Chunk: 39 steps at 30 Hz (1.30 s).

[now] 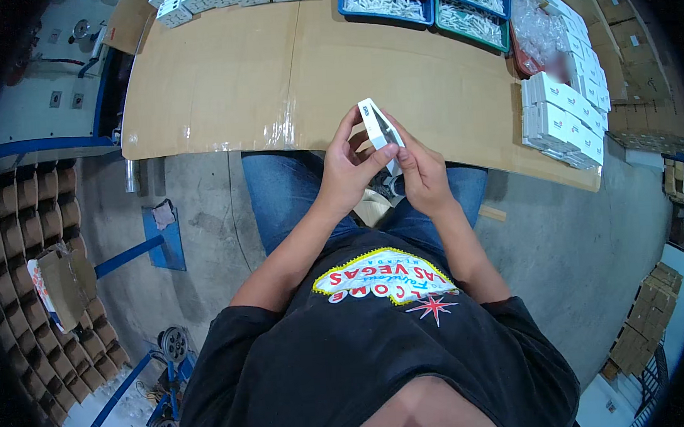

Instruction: Assembling small white cardboard boxes and placing blue and white plastic components inside them.

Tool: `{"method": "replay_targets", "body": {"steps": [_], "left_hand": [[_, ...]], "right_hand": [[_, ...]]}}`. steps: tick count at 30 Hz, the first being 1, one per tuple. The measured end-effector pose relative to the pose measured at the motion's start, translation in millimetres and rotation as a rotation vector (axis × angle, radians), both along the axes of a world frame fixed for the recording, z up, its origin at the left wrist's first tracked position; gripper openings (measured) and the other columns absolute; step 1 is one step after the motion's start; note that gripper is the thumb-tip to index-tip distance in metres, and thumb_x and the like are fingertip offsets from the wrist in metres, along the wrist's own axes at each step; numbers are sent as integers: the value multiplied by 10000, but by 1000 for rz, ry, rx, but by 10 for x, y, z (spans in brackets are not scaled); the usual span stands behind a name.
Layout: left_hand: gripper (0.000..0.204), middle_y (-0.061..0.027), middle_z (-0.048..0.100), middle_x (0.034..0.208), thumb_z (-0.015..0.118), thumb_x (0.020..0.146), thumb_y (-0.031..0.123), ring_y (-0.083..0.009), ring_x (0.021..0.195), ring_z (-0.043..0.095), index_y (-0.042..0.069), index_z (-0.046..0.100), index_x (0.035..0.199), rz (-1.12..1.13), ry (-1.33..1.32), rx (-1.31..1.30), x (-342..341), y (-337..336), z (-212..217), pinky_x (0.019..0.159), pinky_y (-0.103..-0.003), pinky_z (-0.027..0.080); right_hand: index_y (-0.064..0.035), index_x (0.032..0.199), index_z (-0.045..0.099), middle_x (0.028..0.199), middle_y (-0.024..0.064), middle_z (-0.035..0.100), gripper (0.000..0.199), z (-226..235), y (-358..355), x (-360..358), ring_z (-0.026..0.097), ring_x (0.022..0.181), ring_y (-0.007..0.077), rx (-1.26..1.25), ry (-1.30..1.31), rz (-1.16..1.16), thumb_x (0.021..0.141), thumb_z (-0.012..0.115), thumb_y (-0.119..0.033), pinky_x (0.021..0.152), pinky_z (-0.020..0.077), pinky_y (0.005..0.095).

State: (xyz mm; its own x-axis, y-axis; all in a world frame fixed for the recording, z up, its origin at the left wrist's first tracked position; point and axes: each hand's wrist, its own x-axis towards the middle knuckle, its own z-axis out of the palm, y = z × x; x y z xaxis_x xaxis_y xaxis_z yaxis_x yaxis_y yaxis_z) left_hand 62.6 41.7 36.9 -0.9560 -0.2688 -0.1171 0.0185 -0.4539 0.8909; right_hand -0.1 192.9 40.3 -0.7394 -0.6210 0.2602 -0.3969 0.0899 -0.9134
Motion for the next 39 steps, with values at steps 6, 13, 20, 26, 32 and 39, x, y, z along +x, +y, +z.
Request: {"method": "replay_targets", "body": {"steps": [6, 13, 20, 26, 32, 39], "left_hand": [[736, -98, 600, 1309, 776, 917, 97, -153, 1163, 607, -33, 375, 1521, 11, -13, 45, 17, 49, -13, 977, -288, 507], [646, -62, 610, 1301, 749, 950, 133, -130, 1160, 590, -3, 446, 1504, 23, -46, 84, 24, 56, -119, 1025, -293, 466], [744, -88, 563, 1360, 803, 904, 124, -148, 1155, 612, -19, 399, 1513, 40, -69, 115, -18, 29, -129, 979, -289, 516], [1037, -156, 415, 1570, 912, 714, 115, -304, 1504, 357, 46, 328, 1568, -12, 112, -477, -23, -31, -145, 1233, -436, 285], [1073, -203, 303, 1653, 885, 727, 245, -345, 1510, 340, 82, 284, 1601, -81, 279, -794, -27, -73, -85, 1211, -442, 320], [898, -132, 501, 1493, 289, 988, 784, -243, 1291, 578, 121, 315, 1591, -395, -224, 321, 32, -61, 6, 1074, -444, 474]], "right_hand": [[-12, 1440, 563, 1236, 244, 691, 398, -8, -16, 27, 732, 1014, 349, 39, 121, -100, 1082, 500, -174, 859, 560, 371], [-43, 1421, 591, 1145, 236, 716, 383, 5, 11, 13, 744, 903, 329, 127, 32, -93, 1083, 510, -203, 796, 563, 356], [-41, 1454, 556, 1277, 219, 684, 404, -30, -31, 4, 705, 1127, 303, 104, -50, -63, 1080, 507, -186, 938, 535, 346], [-29, 1381, 582, 1494, 180, 537, 352, 8, 0, -73, 499, 1392, 242, -332, -580, -76, 1062, 544, -174, 1121, 415, 359], [-46, 1484, 473, 1446, 165, 529, 512, 139, 11, -150, 487, 1377, 225, -195, -721, -5, 1016, 646, -160, 1125, 409, 368], [-28, 1479, 494, 1483, 176, 484, 623, 113, 33, -131, 483, 1380, 283, -56, -144, 18, 896, 705, -84, 1150, 384, 405]]}}
